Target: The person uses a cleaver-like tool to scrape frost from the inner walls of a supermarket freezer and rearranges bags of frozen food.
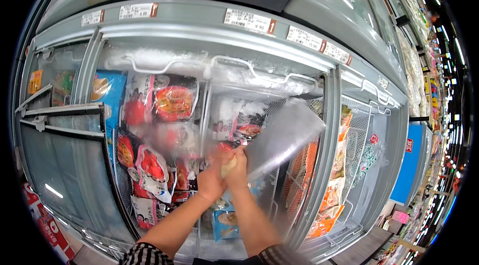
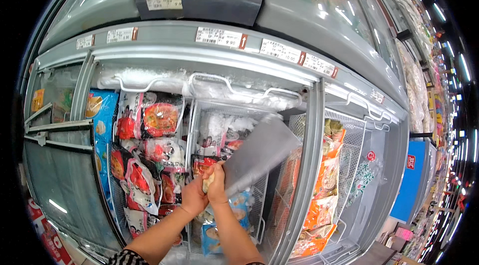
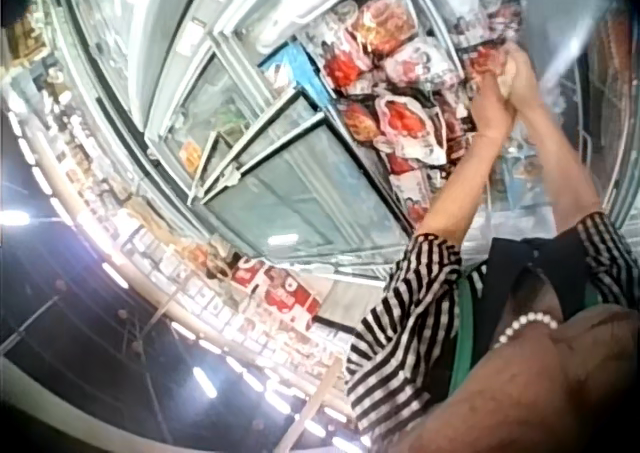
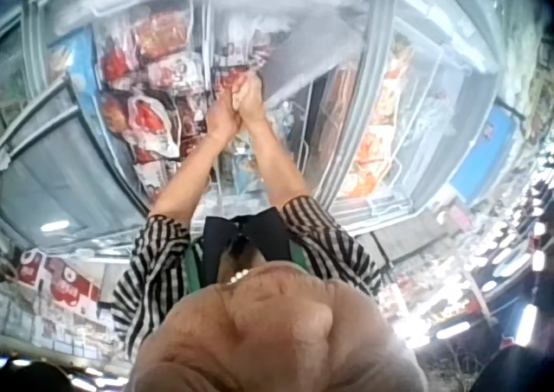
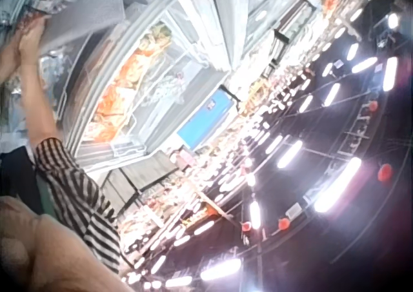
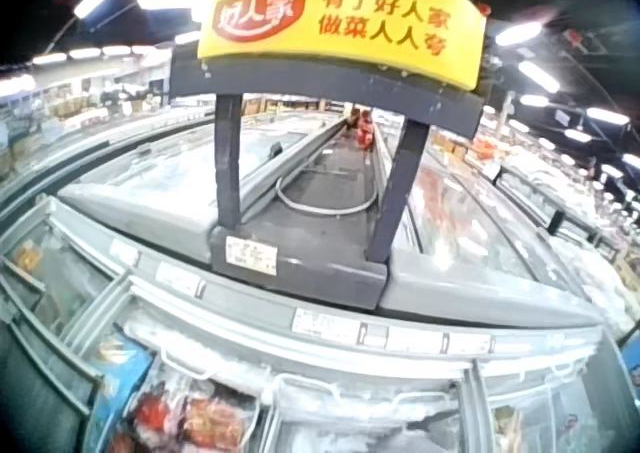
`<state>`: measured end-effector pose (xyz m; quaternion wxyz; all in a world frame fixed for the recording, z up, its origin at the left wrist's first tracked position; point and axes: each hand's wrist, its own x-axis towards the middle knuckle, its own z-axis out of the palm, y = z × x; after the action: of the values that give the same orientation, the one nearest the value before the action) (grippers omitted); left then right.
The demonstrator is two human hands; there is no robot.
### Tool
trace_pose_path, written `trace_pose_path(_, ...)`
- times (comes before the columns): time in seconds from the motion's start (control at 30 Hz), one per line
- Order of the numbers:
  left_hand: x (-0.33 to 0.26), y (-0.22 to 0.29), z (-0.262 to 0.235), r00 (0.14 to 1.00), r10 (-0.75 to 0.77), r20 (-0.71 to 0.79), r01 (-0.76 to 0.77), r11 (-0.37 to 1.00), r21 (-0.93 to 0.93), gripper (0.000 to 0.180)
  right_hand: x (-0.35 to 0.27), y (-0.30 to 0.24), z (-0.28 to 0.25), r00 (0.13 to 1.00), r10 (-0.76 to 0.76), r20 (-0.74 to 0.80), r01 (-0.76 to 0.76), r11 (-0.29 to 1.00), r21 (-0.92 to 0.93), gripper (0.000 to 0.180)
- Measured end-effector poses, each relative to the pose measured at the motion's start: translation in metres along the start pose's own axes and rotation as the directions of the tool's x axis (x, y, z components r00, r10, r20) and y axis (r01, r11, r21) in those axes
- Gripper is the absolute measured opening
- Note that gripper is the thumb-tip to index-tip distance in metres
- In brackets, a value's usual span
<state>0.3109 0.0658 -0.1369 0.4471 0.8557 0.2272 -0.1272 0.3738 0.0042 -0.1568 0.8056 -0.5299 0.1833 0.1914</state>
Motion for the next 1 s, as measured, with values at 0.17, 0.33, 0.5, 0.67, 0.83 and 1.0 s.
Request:
trace_pose_path(0.17,0.016,0.001,-0.004,0.985,-0.172,0.027,0.17,0.984,0.054,0.055,0.009,-0.034,0.026,0.972,0.222,-0.079,-0.225,0.777,-0.587,0.029)
trace_pose_path(0.33,0.002,0.009,-0.003,0.993,-0.105,-0.056,0.103,0.994,-0.04,0.041,0.008,0.001,0.002,0.997,0.078,0.012,-0.072,0.963,-0.26,0.022)
trace_pose_path(0.5,0.021,-0.011,0.003,0.991,-0.129,0.03,0.126,0.988,0.089,0.081,0.019,-0.011,0.016,0.99,0.134,0.038,-0.121,0.965,-0.231,0.03)
trace_pose_path(0.67,0.005,0.001,0.006,0.979,-0.196,0.06,0.193,0.98,0.048,0.08,0.016,0.003,-0.008,0.983,0.161,0.083,-0.143,0.972,-0.187,0.027)
trace_pose_path(0.83,0.004,-0.007,0.016,0.981,-0.194,-0.002,0.194,0.98,-0.038,0.054,0.009,0.008,-0.007,0.993,-0.018,0.113,0.036,0.985,-0.166,0.02)
trace_pose_path(1.0,-0.012,-0.014,0.031,0.96,-0.279,0.011,0.277,0.95,-0.144,0.05,0.015,0.015,0.003,0.931,0.348,-0.114,-0.365,0.899,-0.241,0.027)
